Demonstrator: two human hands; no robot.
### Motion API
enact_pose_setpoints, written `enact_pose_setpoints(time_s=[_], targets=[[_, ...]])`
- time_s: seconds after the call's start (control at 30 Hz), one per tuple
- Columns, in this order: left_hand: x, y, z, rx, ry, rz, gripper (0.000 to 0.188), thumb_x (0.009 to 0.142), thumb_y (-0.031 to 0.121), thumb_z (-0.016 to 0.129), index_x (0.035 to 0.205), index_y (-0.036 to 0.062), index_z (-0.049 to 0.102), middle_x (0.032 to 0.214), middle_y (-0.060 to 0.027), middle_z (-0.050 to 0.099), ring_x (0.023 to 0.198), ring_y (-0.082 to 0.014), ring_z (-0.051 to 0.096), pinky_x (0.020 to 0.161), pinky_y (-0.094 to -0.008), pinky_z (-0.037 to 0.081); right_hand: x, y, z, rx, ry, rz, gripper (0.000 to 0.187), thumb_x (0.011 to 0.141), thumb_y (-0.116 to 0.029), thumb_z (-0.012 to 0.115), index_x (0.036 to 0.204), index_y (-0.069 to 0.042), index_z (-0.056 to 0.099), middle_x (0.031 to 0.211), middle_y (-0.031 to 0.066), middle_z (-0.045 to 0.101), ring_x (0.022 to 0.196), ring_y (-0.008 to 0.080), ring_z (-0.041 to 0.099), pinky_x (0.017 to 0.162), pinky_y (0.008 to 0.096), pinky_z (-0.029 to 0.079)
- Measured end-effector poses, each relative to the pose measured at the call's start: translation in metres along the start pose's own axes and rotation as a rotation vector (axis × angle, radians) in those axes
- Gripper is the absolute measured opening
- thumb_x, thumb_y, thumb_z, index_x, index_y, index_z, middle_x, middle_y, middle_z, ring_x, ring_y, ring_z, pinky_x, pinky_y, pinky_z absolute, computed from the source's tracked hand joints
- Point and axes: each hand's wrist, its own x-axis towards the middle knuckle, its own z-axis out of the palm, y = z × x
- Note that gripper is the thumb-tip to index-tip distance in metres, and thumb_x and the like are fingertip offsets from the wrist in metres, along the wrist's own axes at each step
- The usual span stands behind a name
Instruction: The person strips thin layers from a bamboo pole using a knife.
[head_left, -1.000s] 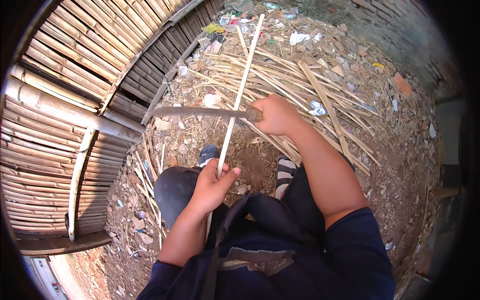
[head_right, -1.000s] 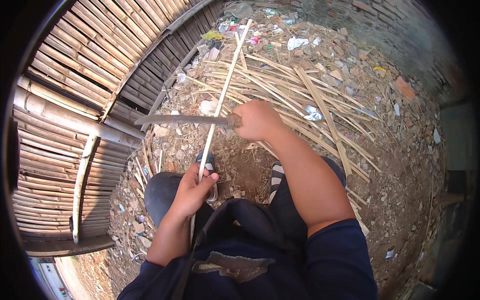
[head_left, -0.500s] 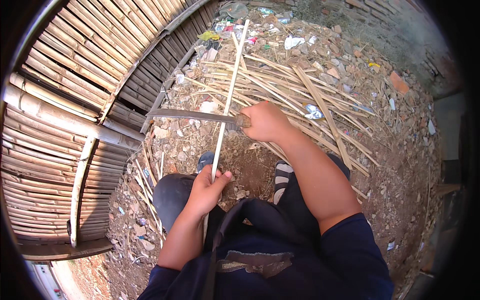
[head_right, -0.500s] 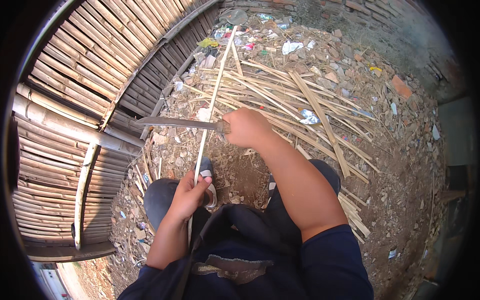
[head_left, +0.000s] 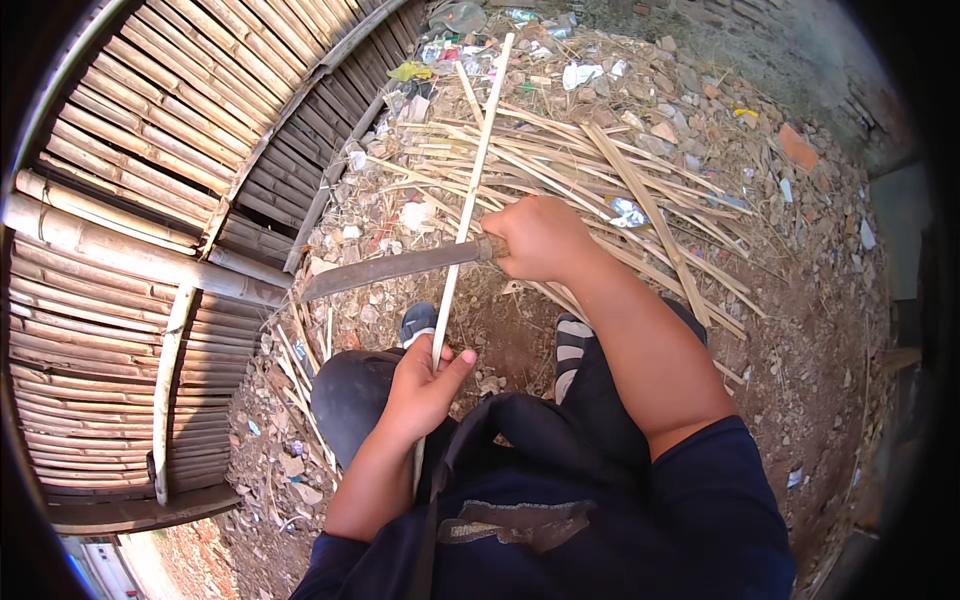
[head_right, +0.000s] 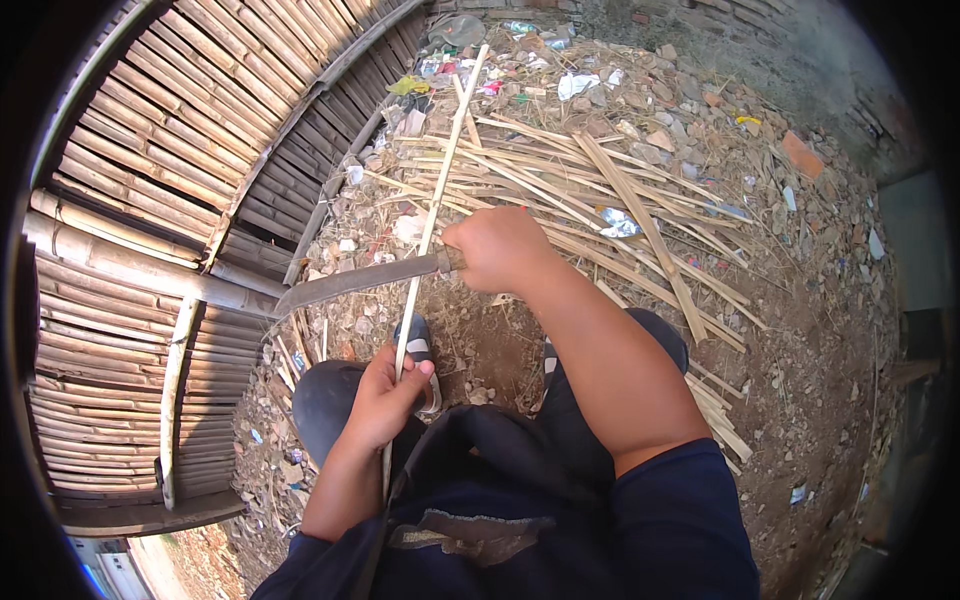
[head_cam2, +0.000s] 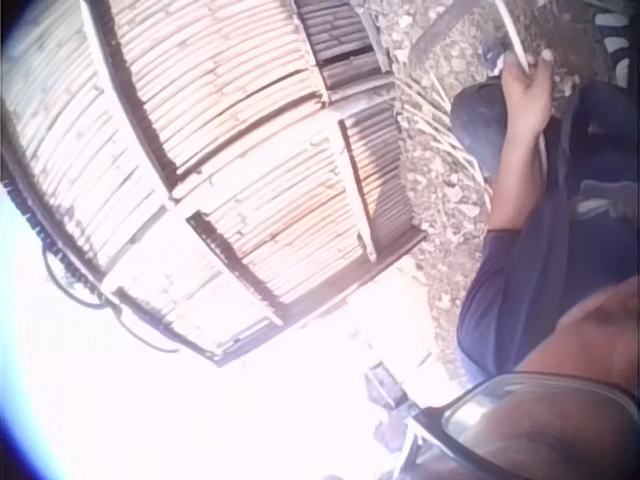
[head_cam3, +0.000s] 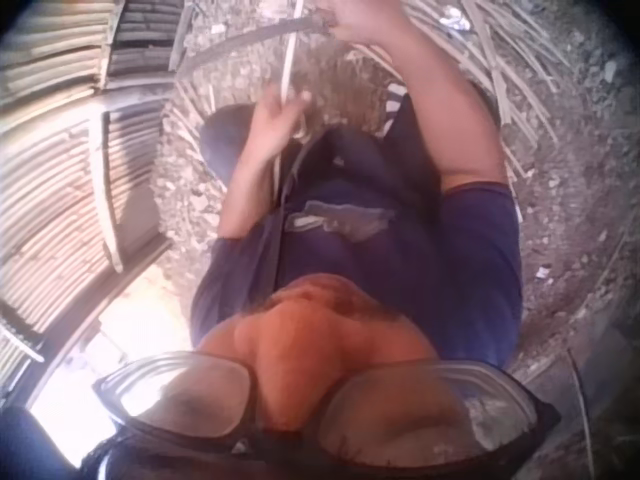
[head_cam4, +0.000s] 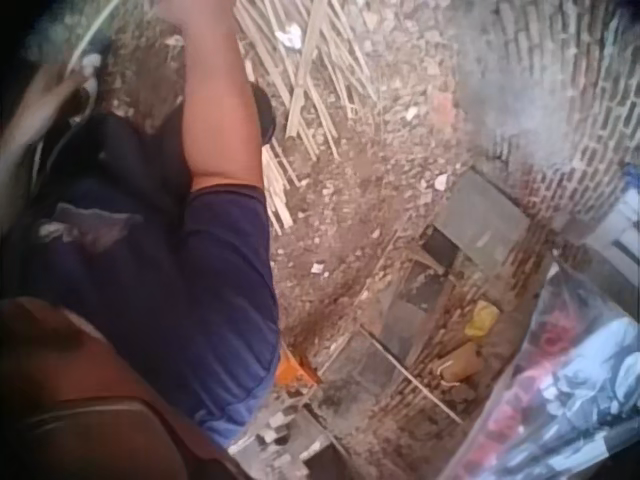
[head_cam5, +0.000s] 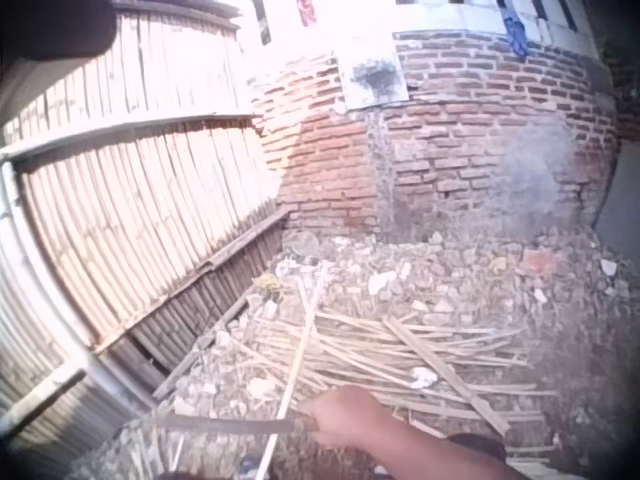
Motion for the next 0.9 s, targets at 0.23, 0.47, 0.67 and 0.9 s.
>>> enact_pose_setpoints(time_s=[0.23, 0.47, 0.67, 0.9], targets=[[-0.043, 0.024, -0.031, 0.133, -0.052, 0.007, 0.025, 0.107, 0.03, 0.066, 0.105, 0.0111, 0.05, 0.065, 0.0085, 0.045, 0.048, -0.0024, 0.038, 0.044, -0.0221, 0.028, 0.01, 0.052, -0.012, 0.468, 0.159, 0.414, 0.04, 0.083, -0.026, 0.075, 0.119, -0.008, 0.076, 0.098, 0.02, 0.076, 0.09, 0.0379, 0.073, 0.083, 0.0442, 0.056], [-0.045, 0.009, -0.026, 0.116, 0.001, -0.012, 0.025, 0.112, 0.031, 0.056, 0.108, 0.0057, 0.057, 0.077, 0.0058, 0.052, 0.065, -0.0032, 0.043, 0.058, -0.0221, 0.035, -0.007, 0.015, -0.001, 0.568, 0.098, 0.148, 0.055, 0.086, -0.045, 0.082, 0.122, -0.005, 0.073, 0.101, 0.0193, 0.077, 0.095, 0.0342, 0.073, 0.084, 0.0448, 0.056], [-0.064, -0.021, -0.013, 0.266, 0.073, 0.084, 0.026, 0.113, 0.03, 0.054, 0.106, 0.005, 0.059, 0.075, 0.0049, 0.051, 0.065, -0.0037, 0.043, 0.058, -0.0234, 0.037, -0.009, -0.016, 0.003, 1.069, -0.012, 0.101, 0.035, 0.093, -0.037, 0.082, 0.108, -0.007, 0.073, 0.082, -0.0005, 0.068, 0.061, 0.0092, 0.058, 0.057, 0.0293, 0.048], [-0.032, 0.031, -0.01, 0.11, -0.021, -0.065, 0.021, 0.113, 0.027, 0.053, 0.112, 0.0062, 0.055, 0.078, -0.0015, 0.056, 0.059, -0.0081, 0.049, 0.053, -0.023, 0.043, -0.012, -0.014, -0.007, 1.179, -0.058, 0.064, 0.031, 0.092, -0.035, 0.083, 0.104, -0.008, 0.073, 0.079, -0.0008, 0.067, 0.06, 0.0084, 0.057, 0.057, 0.0278, 0.047]])
